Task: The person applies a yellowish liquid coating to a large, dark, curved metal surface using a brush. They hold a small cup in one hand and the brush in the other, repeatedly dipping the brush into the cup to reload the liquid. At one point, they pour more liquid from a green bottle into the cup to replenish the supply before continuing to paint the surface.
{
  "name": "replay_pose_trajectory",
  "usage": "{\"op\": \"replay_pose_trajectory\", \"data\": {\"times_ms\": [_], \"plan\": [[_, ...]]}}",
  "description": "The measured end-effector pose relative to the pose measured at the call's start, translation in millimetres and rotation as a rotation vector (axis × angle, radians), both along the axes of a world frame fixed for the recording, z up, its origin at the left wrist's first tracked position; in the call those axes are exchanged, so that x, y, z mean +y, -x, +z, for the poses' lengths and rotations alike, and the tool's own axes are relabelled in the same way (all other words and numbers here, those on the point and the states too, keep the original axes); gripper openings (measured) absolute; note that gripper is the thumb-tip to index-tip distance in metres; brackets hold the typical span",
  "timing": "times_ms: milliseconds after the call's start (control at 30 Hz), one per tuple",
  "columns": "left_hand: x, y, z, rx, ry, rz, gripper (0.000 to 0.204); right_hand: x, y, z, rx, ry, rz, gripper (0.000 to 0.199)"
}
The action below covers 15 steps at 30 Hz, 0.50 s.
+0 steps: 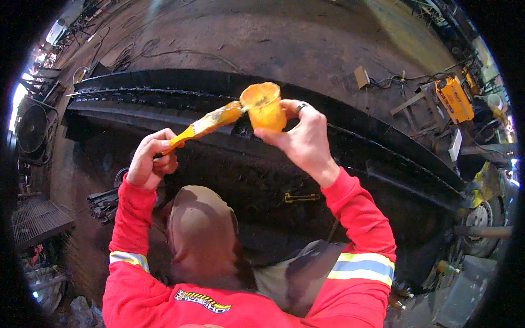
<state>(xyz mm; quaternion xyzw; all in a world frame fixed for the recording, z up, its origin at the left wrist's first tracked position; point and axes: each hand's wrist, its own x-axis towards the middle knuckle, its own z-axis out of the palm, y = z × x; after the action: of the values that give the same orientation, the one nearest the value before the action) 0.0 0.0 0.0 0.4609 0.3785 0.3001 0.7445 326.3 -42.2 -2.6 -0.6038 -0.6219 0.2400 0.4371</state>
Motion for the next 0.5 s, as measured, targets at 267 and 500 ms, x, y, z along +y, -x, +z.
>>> {"op": "replay_pose_trajectory", "data": {"times_ms": [267,500], "plan": [[-12,41,4,-0.501,-0.177,0.27,0.03,8,-14,1,0.167,0.057,-0.125,0.048],[-41,12,-50,-0.364,-0.078,0.569,0.036,6,-17,-1,0.162,0.075,-0.109,0.044]]}}
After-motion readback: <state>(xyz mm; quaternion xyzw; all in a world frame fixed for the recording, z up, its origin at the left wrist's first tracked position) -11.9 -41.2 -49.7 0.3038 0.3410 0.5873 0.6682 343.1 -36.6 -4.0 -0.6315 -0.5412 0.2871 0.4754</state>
